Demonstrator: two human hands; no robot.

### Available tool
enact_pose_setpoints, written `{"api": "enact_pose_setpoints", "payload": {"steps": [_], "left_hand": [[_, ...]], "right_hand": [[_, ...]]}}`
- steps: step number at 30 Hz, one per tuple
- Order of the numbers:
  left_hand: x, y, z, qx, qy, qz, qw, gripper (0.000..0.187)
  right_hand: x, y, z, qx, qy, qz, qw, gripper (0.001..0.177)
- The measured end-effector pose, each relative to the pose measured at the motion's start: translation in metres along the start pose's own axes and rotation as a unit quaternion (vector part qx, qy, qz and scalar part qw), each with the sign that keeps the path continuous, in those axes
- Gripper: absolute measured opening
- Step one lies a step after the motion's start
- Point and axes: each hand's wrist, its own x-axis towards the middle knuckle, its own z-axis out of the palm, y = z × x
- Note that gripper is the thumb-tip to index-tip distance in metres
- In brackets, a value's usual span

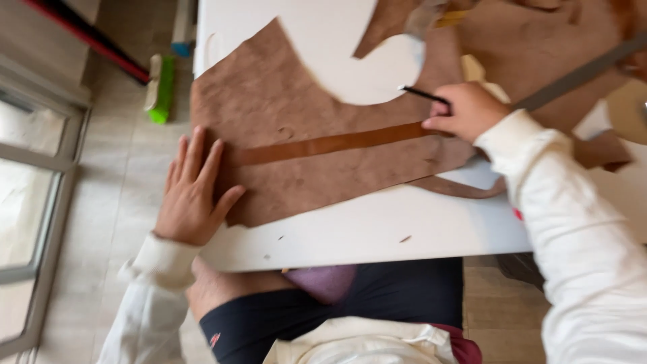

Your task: The person cuts a small piece of leather with scissors and then uses templates and a pencil to mark out patterns on a larger leather hide.

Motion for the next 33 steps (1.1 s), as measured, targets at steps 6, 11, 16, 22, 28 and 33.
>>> {"api": "enact_pose_setpoints", "payload": {"steps": [6, 11, 16, 22, 28, 33], "left_hand": [[0.002, 0.011, -0.014, 0.046, -0.073, -0.090, 0.992, 0.088], [0.004, -0.020, -0.003, 0.001, -0.026, -0.026, 0.999, 0.078], [-0.003, -0.020, 0.004, -0.037, 0.102, -0.007, 0.994, 0.053], [0.002, -0.026, 0.004, 0.070, 0.056, -0.061, 0.994, 0.054], [0.014, -0.056, 0.022, 0.112, 0.090, -0.042, 0.989, 0.056], [0.013, -0.055, 0.027, 0.153, 0.142, -0.051, 0.977, 0.043]], "right_hand": [[0.006, 0.008, 0.025, 0.038, 0.046, -0.075, 0.995, 0.034], [-0.028, -0.021, 0.020, 0.067, 0.062, -0.070, 0.993, 0.036], [-0.033, -0.024, 0.028, 0.096, 0.090, -0.068, 0.989, 0.037], [-0.036, -0.028, 0.032, 0.117, 0.148, -0.084, 0.978, 0.043], [-0.066, -0.050, 0.020, 0.155, 0.197, -0.134, 0.959, 0.037], [-0.122, -0.058, 0.011, 0.152, 0.192, -0.213, 0.946, 0.040]]}}
